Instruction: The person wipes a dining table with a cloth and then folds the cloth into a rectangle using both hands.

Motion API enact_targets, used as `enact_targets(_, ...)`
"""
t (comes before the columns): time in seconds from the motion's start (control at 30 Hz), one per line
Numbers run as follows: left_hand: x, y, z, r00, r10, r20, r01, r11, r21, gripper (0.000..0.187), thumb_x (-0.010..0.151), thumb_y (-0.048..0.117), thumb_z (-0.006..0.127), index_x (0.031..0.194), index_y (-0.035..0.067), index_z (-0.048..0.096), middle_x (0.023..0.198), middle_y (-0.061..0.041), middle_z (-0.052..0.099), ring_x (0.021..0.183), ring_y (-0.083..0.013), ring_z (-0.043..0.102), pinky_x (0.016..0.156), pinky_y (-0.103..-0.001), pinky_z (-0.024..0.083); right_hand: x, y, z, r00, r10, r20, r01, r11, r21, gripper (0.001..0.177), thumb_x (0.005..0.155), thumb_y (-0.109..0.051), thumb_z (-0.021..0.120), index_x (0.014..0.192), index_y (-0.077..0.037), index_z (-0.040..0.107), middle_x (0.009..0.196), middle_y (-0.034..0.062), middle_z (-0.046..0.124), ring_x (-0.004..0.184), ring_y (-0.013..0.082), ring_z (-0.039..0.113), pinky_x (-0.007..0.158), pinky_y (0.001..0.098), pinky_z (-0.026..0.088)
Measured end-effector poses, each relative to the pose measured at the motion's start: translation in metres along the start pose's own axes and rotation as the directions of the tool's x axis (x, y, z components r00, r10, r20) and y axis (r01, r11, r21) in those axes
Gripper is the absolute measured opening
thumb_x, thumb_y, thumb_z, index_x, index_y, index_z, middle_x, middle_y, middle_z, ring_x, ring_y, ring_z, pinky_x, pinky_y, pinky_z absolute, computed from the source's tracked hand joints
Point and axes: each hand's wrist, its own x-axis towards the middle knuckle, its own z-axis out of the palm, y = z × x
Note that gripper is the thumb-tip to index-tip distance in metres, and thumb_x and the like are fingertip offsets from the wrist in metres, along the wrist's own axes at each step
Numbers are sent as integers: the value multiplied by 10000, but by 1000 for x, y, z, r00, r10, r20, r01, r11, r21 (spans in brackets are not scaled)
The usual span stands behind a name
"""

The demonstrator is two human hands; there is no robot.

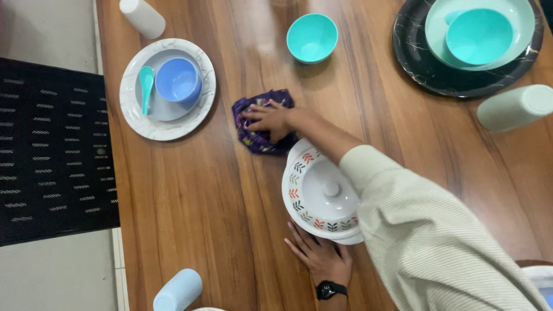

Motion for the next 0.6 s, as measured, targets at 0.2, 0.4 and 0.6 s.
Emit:
enact_targets(0.2, -3, -2, 6, 997, -22, 77, 23, 1000, -12, 712, 865, 354, 601, 1357, -131, 428, 1512, -429, 218, 1476, -562, 107, 1164, -723, 36, 19, -38, 6, 998, -58, -22, 57, 997, -53, 901, 752, -221, 771, 1562, -300, 385, 1732, -17, -12, 1592, 230, -67, 1247, 615, 15)
enact_targets(0.4, -3, -2, 3, 999, -2, 52, 4, 999, -40, 754, 858, 311, 610, 1398, -165, 385, 1527, -423, 239, 1505, -536, 84, 1188, -707, 38, -82, 47, 26, 961, 167, -220, -149, 984, 100, 849, 777, -232, 764, 1551, -249, 414, 1732, -8, 49, 1603, 215, -37, 1255, 590, -4)
enact_targets(0.6, -1, 0, 5, 993, -48, 107, 46, 999, 21, 780, 804, 294, 616, 1386, -169, 381, 1529, -419, 238, 1501, -524, 80, 1185, -701, 39, -245, 95, 63, 857, 376, -352, -307, 922, 237, 904, 754, -162, 752, 1569, -101, 368, 1745, 54, 23, 1601, 231, -68, 1256, 533, -30)
